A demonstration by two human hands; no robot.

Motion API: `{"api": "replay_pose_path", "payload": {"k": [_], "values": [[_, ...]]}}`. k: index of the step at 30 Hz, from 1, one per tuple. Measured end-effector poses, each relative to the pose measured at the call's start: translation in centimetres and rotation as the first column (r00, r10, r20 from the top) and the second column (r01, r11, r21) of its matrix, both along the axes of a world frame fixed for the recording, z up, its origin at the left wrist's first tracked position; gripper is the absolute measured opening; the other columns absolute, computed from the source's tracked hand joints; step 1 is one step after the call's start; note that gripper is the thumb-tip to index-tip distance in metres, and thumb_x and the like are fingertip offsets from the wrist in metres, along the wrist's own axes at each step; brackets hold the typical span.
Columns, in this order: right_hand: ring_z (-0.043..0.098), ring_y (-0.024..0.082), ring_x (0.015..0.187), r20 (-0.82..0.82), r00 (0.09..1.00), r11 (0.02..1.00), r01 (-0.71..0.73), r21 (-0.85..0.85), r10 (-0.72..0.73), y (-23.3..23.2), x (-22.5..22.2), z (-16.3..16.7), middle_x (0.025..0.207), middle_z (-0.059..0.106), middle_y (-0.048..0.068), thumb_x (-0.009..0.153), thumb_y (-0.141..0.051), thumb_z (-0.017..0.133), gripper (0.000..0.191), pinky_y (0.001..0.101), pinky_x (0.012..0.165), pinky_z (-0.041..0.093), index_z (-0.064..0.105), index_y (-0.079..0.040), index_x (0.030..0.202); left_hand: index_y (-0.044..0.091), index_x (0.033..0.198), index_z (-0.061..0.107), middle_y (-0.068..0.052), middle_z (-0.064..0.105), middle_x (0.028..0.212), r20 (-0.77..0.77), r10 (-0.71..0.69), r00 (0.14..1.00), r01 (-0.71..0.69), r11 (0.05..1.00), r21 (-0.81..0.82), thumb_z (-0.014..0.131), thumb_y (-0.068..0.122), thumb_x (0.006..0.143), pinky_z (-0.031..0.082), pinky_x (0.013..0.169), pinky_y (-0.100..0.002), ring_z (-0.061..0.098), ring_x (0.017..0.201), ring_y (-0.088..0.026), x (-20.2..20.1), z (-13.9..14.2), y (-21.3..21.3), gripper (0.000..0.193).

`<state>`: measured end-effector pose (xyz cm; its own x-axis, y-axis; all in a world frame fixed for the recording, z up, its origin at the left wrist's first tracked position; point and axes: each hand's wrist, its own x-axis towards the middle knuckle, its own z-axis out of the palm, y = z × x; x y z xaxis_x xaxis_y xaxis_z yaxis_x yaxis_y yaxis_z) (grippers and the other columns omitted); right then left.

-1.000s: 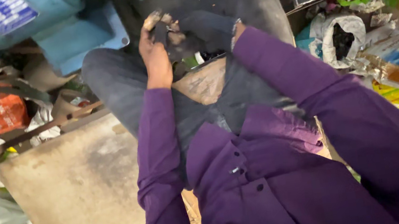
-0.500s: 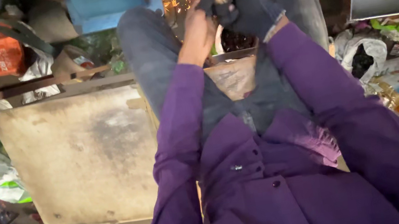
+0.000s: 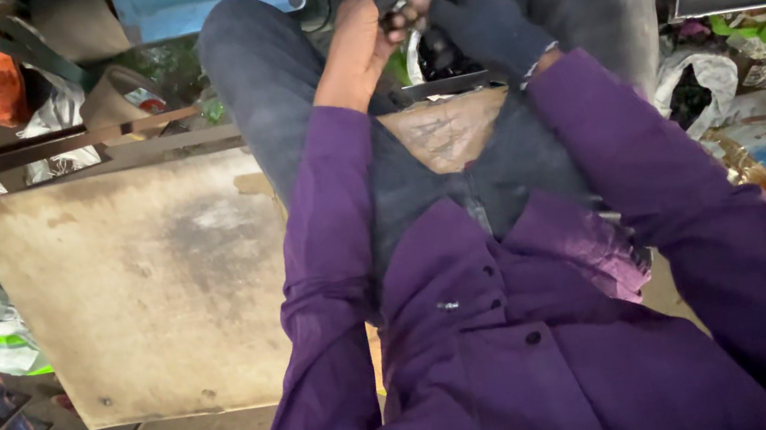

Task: The person sits on the floor and sharpens small metal workpieces against a running bench grinder, holding each piece by hand and touching it to the spinning wheel to grind the edges, with sparks flying, then places finished pieces into a container beside them and picks up the next piece.

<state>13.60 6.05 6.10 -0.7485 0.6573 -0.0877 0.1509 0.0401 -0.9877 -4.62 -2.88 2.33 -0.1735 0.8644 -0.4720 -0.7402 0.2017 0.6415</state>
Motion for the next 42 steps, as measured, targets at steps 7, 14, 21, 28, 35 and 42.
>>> {"api": "replay_pose_path", "payload": {"k": [7,14,21,28,35,42], "values": [[0.069,0.016,0.083,-0.183,0.931,0.949,0.305,-0.077,-0.315,2.6,-3.2,-1.2,0.092,0.074,0.008,0.105,-0.01,0.062,0.016,0.0339,0.074,0.056,0.072,0.002,0.101,-0.002,0.152,0.047,-0.013,0.06,0.141,0.211,0.216,0.953,-0.264,0.935,0.236,0.054,0.006,0.108,0.043,0.113,-0.036,0.058,0.127,-0.022,5.1,0.3,2.3,0.045],[0.064,0.014,0.07,0.2,0.907,0.896,0.405,-0.181,-0.37,2.8,-1.9,0.6,0.08,0.069,0.003,0.101,-0.02,0.061,0.02,0.0321,0.062,0.051,0.067,-0.002,0.094,-0.003,0.152,0.048,-0.01,0.059,0.147,-0.128,0.307,0.943,-0.267,0.928,0.259,0.049,-0.009,0.089,0.043,0.116,-0.031,0.057,0.135,-0.019,5.3,0.6,2.8,0.063],[0.067,0.02,0.087,-0.163,0.98,0.952,0.156,0.264,-0.115,-0.6,-1.7,5.7,0.098,0.07,0.011,0.108,-0.024,0.068,0.03,0.0337,0.075,0.053,0.064,0.005,0.114,0.002,0.134,0.063,-0.006,0.073,0.111,-0.074,0.417,0.906,-0.417,0.909,0.017,0.052,0.0,0.101,0.059,0.079,-0.031,0.071,0.094,-0.016,4.3,0.0,2.0,0.035],[0.069,0.017,0.077,-0.162,0.927,0.892,0.262,-0.369,-0.339,3.0,-3.5,0.3,0.093,0.072,0.007,0.104,-0.011,0.064,0.011,0.0318,0.068,0.058,0.07,-0.003,0.107,0.005,0.14,0.054,-0.008,0.065,0.131,0.3,0.278,0.913,-0.338,0.925,0.174,0.049,0.007,0.101,0.052,0.098,-0.039,0.062,0.12,-0.022,4.3,0.2,2.4,0.04],[0.067,0.019,0.071,-0.189,0.868,0.796,0.307,-0.522,-0.46,4.3,-2.0,-1.5,0.086,0.071,0.009,0.101,-0.003,0.064,0.003,0.0325,0.063,0.054,0.067,-0.003,0.101,0.001,0.147,0.051,-0.009,0.058,0.138,0.308,0.255,0.916,-0.322,0.928,0.189,0.048,0.002,0.109,0.045,0.108,-0.033,0.057,0.124,-0.02,5.6,1.0,2.8,0.039],[0.069,0.024,0.088,0.015,0.999,0.871,-0.047,0.49,0.046,1.9,-0.8,3.3,0.099,0.072,0.015,0.111,-0.008,0.066,0.014,0.0359,0.078,0.053,0.071,0.004,0.115,0.011,0.142,0.053,-0.009,0.071,0.1,-0.129,0.221,0.967,-0.21,0.973,0.093,0.041,-0.01,0.086,0.044,0.055,-0.025,0.061,0.073,-0.014,4.2,2.7,1.6,0.061]]}}
